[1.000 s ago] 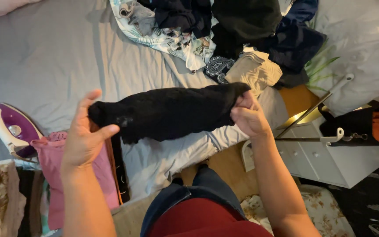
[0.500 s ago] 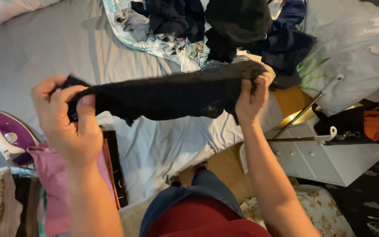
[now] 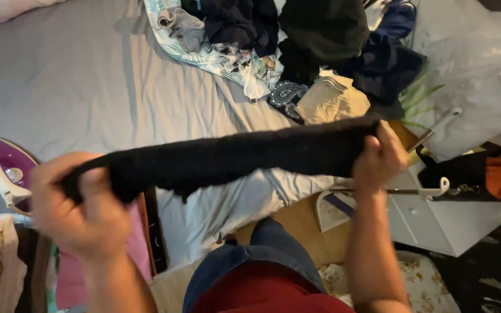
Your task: The person folds a black garment and a dark blue shirt on a bed. They smooth and fold each item into a neat rectangle and place them on a growing stack of folded clothes.
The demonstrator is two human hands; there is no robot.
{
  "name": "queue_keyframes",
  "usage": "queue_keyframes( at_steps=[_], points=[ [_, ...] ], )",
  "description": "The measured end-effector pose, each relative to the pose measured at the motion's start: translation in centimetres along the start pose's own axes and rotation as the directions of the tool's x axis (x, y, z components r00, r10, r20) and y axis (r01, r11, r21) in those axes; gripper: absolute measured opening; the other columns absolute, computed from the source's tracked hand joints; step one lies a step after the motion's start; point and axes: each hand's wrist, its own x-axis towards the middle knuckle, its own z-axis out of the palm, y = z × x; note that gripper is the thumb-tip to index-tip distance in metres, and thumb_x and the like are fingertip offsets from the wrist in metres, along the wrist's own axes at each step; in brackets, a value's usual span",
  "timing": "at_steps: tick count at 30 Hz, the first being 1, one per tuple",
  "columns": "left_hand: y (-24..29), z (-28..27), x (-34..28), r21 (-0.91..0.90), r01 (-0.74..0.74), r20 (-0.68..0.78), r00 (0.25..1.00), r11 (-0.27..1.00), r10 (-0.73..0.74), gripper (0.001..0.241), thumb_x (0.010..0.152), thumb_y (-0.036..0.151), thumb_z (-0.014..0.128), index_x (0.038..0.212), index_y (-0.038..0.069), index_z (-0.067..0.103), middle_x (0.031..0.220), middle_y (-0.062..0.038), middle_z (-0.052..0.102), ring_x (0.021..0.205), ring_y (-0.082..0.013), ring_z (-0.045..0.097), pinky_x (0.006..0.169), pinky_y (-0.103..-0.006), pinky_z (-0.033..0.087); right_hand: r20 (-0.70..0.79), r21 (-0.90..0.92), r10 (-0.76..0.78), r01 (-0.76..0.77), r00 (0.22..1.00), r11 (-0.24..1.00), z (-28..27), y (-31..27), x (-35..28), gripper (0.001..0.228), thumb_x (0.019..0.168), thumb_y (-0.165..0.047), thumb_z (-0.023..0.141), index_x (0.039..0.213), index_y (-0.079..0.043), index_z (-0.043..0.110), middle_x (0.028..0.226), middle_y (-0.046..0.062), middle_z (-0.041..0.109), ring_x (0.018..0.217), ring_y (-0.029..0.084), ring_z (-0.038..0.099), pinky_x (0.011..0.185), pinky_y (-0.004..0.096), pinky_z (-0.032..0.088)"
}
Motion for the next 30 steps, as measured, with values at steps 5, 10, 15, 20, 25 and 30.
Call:
queue_keyframes(
  at_steps=[5,10,15,20,25,30],
  points=[
    [-1.3,0.4,2.3,0.156,0.036,0.004,0.999,0.987,-0.038,0.022,0.114,0.020,0.067,0.114,-0.002,0.064,0.106,-0.012,0.066,0.095,-0.0222,0.064,0.089,-0.0296,0.052,0.537,-0.106,0.041,0.019,0.843,0.994,-2.3,-5.8,5.7,0.060,0.080,-0.022,0.082,0.133,0.000,0.065,0.106,0.018,0.072,0.093,0.026,0.070,0.085,0.035,0.054],
    [-11.3,7.4,2.5,0.238,0.216,0.187,0.947,0.947,-0.262,0.027,0.110,0.023,0.075,0.112,-0.002,0.069,0.102,-0.014,0.072,0.093,-0.0268,0.070,0.091,-0.0378,0.054,0.895,0.057,-0.023,-0.064,0.445,0.996,4.7,3.6,6.2,0.048,0.082,-0.015,0.077,0.129,-0.007,0.069,0.118,0.014,0.075,0.104,0.028,0.073,0.090,0.037,0.055],
    [-20.2,17.9,-1.6,0.552,0.291,0.157,0.885,0.782,-0.439,0.040,0.106,0.028,0.077,0.133,0.003,0.061,0.125,-0.022,0.065,0.112,-0.0464,0.062,0.092,-0.0531,0.050,0.883,0.156,-0.130,-0.021,0.451,0.988,15.9,12.6,3.4,0.045,0.094,-0.014,0.069,0.138,-0.011,0.062,0.135,0.014,0.067,0.120,0.035,0.065,0.101,0.043,0.051],
    [-20.6,24.6,-10.3,0.692,0.207,0.226,0.848,0.692,-0.480,0.061,0.102,0.032,0.073,0.152,0.012,0.045,0.154,-0.024,0.043,0.135,-0.0497,0.046,0.103,-0.0596,0.044,0.803,-0.258,0.119,0.160,0.584,0.953,16.8,21.5,-2.8,0.049,0.094,-0.020,0.069,0.142,-0.016,0.059,0.133,0.010,0.065,0.119,0.036,0.060,0.104,0.049,0.044],
    [-19.9,26.3,-17.2,0.821,0.212,0.235,0.720,0.529,-0.653,0.057,0.101,0.042,0.068,0.149,0.022,0.045,0.162,-0.020,0.038,0.144,-0.0454,0.039,0.102,-0.0671,0.039,0.789,-0.344,0.268,0.036,0.553,0.938,14.2,26.1,-6.7,0.039,0.095,-0.031,0.072,0.130,-0.016,0.063,0.131,0.009,0.065,0.123,0.035,0.058,0.101,0.049,0.043],
    [-20.3,22.7,-22.8,0.832,0.484,-0.112,0.626,0.272,-0.772,0.070,0.106,0.058,0.058,0.160,0.020,0.036,0.163,-0.021,0.034,0.146,-0.0457,0.036,0.101,-0.0741,0.034,0.804,-0.468,0.376,0.101,0.460,0.878,16.5,27.7,-9.2,0.062,0.083,-0.054,0.080,0.131,-0.018,0.063,0.126,0.009,0.064,0.123,0.033,0.056,0.101,0.052,0.040]
  ],
)
